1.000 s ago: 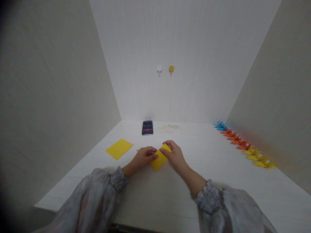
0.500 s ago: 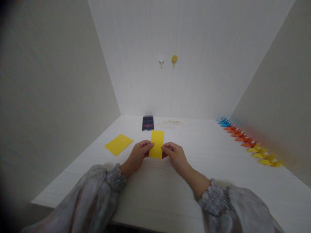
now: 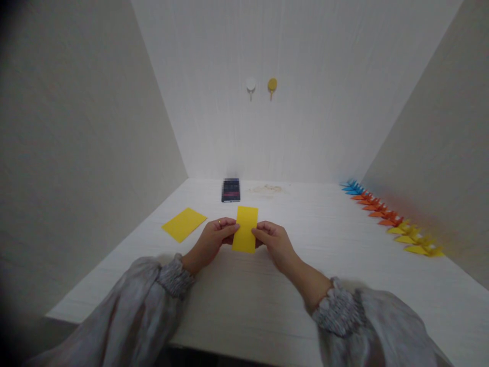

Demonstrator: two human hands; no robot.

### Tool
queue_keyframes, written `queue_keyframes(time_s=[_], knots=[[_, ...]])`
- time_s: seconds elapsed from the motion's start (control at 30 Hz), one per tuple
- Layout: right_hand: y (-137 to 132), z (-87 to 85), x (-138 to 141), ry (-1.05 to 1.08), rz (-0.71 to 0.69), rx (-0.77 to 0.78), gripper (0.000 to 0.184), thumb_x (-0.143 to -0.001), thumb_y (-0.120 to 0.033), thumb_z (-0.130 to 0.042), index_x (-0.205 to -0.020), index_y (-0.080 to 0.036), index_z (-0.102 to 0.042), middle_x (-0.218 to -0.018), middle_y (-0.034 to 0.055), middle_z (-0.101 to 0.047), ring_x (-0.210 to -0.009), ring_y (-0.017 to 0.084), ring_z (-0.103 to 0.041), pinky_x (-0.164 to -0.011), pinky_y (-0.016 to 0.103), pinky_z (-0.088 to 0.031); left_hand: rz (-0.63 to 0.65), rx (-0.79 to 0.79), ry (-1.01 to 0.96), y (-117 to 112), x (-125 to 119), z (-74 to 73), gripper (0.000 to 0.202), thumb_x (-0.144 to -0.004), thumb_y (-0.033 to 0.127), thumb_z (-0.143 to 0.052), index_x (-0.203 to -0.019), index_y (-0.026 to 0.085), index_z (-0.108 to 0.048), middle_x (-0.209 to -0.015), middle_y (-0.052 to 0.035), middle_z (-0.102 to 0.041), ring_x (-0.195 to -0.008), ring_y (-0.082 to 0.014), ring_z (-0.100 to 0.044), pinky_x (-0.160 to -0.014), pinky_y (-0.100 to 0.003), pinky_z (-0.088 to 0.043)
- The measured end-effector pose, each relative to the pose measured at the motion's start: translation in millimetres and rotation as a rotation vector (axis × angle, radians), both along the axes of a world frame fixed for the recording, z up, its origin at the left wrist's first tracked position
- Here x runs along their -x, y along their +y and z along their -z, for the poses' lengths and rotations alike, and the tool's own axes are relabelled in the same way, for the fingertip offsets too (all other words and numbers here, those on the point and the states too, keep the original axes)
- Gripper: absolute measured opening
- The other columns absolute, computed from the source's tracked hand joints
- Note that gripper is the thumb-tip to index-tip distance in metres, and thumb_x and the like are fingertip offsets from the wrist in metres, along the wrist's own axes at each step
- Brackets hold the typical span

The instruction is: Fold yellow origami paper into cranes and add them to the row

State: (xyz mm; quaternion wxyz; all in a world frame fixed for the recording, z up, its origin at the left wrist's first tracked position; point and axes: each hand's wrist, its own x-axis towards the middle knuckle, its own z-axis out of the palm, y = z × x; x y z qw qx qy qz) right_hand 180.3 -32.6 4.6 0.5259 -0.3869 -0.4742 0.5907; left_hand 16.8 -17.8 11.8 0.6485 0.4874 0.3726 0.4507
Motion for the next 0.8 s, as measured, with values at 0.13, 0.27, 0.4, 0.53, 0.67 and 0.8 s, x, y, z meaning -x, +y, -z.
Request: queue_keyframes(time_s=[0.13, 0.27, 0.4, 0.53, 0.67, 0.8], knots=[[-0.7, 0.8, -2.0, 0.072, -0.004, -0.003, 0.02, -0.065, -0.027, -0.066, -0.083, -0.021, -0.065, -0.073, 0.002, -0.068, -0.061, 0.015, -0.061, -0.061, 0.029, -0.047, 0.046, -0.017, -0.032, -0.7, 2.8, -0.6, 0.026, -0.065, 0.026, -0.064, -0.085, 0.012, -0.059, -0.074, -0.0042, -0.063, -0.062, -0.0131, -0.06, -0.062, -0.028, -0.047], [-2.4, -0.6, -2.4, 0.12, -0.04, -0.002, 0.019, -0.066, -0.025, -0.066, -0.083, -0.02, -0.068, -0.076, 0.0032, -0.068, -0.065, 0.016, -0.062, -0.066, 0.03, -0.047, 0.057, -0.009, -0.074, -0.4, 4.9, -1.5, 0.022, -0.064, 0.024, -0.064, -0.083, 0.012, -0.06, -0.072, -0.0036, -0.062, -0.06, -0.0117, -0.058, -0.06, -0.026, -0.045], [-3.2, 1.2, -2.5, 0.101, -0.017, -0.034, 0.01, -0.065, -0.024, -0.065, -0.073, -0.022, -0.071, -0.073, 0.0022, -0.068, -0.066, 0.014, -0.06, -0.063, 0.028, -0.047, 0.063, 0.013, -0.138, -0.4, 6.3, -2.5, 0.016, -0.064, 0.021, -0.064, -0.078, 0.012, -0.061, -0.07, -0.0026, -0.061, -0.06, -0.0103, -0.058, -0.058, -0.023, -0.045], [-2.6, 6.4, -4.5, -0.002, 0.016, -0.12, 0.01, -0.067, -0.024, -0.061, -0.071, -0.023, -0.07, -0.07, 0.0014, -0.067, -0.065, 0.015, -0.059, -0.065, 0.03, -0.047, 0.092, 0.047, -0.193, -1.7, 6.9, -4.7, 0.024, -0.072, 0.032, -0.057, -0.091, 0.017, -0.058, -0.074, -0.0017, -0.06, -0.063, -0.0106, -0.059, -0.058, -0.022, -0.047], [-2.1, 7.1, -6.9, -0.133, 0.097, -0.224, 0.013, -0.07, -0.023, -0.057, -0.074, -0.023, -0.069, -0.07, 0.0008, -0.066, -0.07, 0.016, -0.058, -0.07, 0.031, -0.046, 0.184, 0.073, -0.096, -3.7, 5.9, -6.5, 0.029, -0.074, 0.038, -0.056, -0.09, 0.014, -0.056, -0.081, -0.0062, -0.062, -0.065, -0.0135, -0.062, -0.056, -0.024, -0.049], [-2.3, 5.0, -9.0, -0.26, 0.155, -0.277, 0.013, -0.071, -0.023, -0.056, -0.072, -0.025, -0.069, -0.074, 0.0004, -0.067, -0.073, 0.016, -0.058, -0.071, 0.032, -0.045, 0.166, 0.097, 0.043, -3.7, 5.0, -5.7, 0.025, -0.069, 0.033, -0.063, -0.078, 0.01, -0.058, -0.07, -0.0059, -0.062, -0.054, -0.0105, -0.06, -0.051, -0.02, -0.048]])
